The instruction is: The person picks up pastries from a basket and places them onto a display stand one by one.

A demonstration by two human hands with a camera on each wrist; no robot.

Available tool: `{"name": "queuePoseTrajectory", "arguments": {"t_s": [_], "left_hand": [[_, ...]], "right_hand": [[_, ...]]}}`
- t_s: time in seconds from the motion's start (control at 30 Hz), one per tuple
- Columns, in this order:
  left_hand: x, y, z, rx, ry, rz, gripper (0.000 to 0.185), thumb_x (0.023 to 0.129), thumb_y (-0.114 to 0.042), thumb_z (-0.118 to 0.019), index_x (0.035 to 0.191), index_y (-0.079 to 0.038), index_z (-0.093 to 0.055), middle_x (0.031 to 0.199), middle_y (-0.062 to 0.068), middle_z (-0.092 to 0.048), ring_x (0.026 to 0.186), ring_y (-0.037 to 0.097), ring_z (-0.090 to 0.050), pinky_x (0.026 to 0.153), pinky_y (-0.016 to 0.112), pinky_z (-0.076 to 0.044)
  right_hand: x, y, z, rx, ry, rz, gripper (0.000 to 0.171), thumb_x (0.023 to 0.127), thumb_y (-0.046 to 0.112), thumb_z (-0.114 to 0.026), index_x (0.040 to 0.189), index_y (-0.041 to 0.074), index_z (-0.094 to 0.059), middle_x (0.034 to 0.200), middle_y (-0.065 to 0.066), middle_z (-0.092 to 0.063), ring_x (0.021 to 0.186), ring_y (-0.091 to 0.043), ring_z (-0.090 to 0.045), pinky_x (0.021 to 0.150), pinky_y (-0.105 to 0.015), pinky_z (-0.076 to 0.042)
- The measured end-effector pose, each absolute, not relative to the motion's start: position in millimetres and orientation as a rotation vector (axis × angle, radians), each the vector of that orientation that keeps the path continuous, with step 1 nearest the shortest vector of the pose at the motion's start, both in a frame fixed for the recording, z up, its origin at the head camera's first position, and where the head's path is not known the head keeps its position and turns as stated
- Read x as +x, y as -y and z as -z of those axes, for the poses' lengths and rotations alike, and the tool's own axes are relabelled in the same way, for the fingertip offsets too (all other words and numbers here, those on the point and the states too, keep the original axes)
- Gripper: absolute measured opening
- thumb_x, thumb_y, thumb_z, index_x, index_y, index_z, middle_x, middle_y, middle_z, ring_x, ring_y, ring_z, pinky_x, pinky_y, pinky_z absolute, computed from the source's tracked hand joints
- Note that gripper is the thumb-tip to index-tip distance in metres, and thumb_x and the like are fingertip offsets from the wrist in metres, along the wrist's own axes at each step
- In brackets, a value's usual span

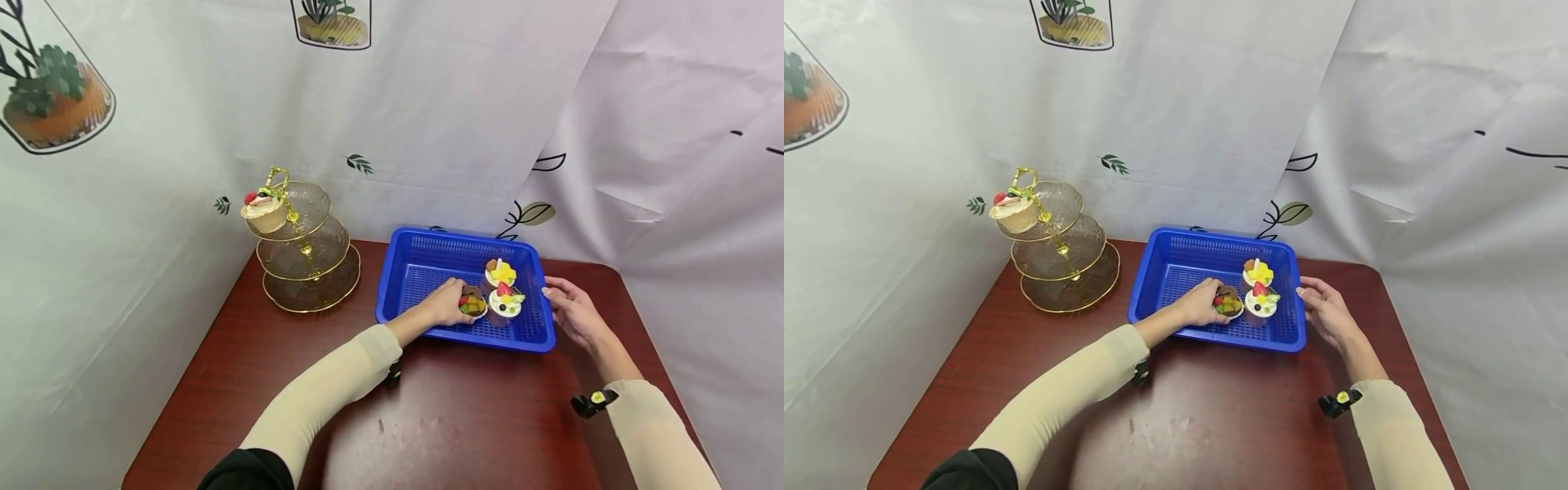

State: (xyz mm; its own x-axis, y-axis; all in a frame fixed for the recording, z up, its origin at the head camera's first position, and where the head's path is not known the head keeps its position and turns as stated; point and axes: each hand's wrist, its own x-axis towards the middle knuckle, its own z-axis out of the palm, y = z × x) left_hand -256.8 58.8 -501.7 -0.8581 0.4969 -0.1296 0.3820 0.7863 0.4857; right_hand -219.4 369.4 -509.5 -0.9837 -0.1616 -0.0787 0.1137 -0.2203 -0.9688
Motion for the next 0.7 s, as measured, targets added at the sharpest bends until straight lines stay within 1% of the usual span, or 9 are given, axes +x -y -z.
{"name": "queuePoseTrajectory", "arguments": {"t_s": [0.13,0.27,0.37,0.47,0.6,0.7], "left_hand": [[-256,-59,502,0.685,-2.721,-0.664,0.072,0.089,-0.042,-0.086,0.143,-0.007,-0.056,0.130,0.007,-0.061,0.116,0.020,-0.060,0.103,0.033,-0.051],[-257,-59,502,0.688,-2.709,-0.668,0.072,0.090,-0.041,-0.086,0.144,-0.005,-0.056,0.132,0.009,-0.062,0.117,0.020,-0.061,0.103,0.033,-0.051],[-258,-59,501,0.700,-2.697,-0.675,0.072,0.090,-0.041,-0.086,0.144,-0.004,-0.056,0.132,0.009,-0.062,0.117,0.020,-0.061,0.102,0.032,-0.051],[-259,-58,502,0.703,-2.694,-0.676,0.072,0.090,-0.041,-0.086,0.144,-0.005,-0.056,0.132,0.009,-0.062,0.116,0.020,-0.061,0.102,0.031,-0.051],[-259,-58,501,0.694,-2.695,-0.664,0.072,0.090,-0.041,-0.086,0.144,-0.005,-0.056,0.133,0.008,-0.062,0.116,0.019,-0.061,0.102,0.030,-0.050],[-259,-59,500,0.703,-2.694,-0.666,0.071,0.090,-0.041,-0.086,0.143,-0.005,-0.056,0.132,0.008,-0.062,0.116,0.019,-0.061,0.102,0.030,-0.050]], "right_hand": [[-219,-368,508,-0.036,-1.864,2.318,0.028,0.109,0.008,-0.058,0.136,0.003,-0.053,0.110,-0.002,-0.077,0.091,-0.017,-0.076,0.075,-0.032,-0.064],[-219,-368,506,-0.028,-1.878,2.302,0.025,0.109,0.009,-0.060,0.133,0.004,-0.056,0.109,-0.003,-0.077,0.090,-0.017,-0.076,0.075,-0.033,-0.064],[-220,-369,504,-0.037,-1.873,2.299,0.023,0.109,0.008,-0.059,0.132,0.005,-0.057,0.108,-0.002,-0.077,0.090,-0.017,-0.076,0.075,-0.033,-0.064],[-221,-369,502,-0.032,-1.874,2.283,0.025,0.109,0.007,-0.058,0.134,0.005,-0.055,0.109,-0.001,-0.076,0.091,-0.015,-0.075,0.076,-0.031,-0.063],[-226,-367,495,0.017,-1.902,2.219,0.026,0.109,0.007,-0.057,0.135,0.006,-0.053,0.109,0.000,-0.076,0.093,-0.014,-0.075,0.078,-0.030,-0.063],[-232,-365,488,0.091,-1.930,2.173,0.022,0.109,0.008,-0.058,0.131,0.006,-0.055,0.106,0.001,-0.076,0.090,-0.013,-0.075,0.077,-0.029,-0.062]]}}
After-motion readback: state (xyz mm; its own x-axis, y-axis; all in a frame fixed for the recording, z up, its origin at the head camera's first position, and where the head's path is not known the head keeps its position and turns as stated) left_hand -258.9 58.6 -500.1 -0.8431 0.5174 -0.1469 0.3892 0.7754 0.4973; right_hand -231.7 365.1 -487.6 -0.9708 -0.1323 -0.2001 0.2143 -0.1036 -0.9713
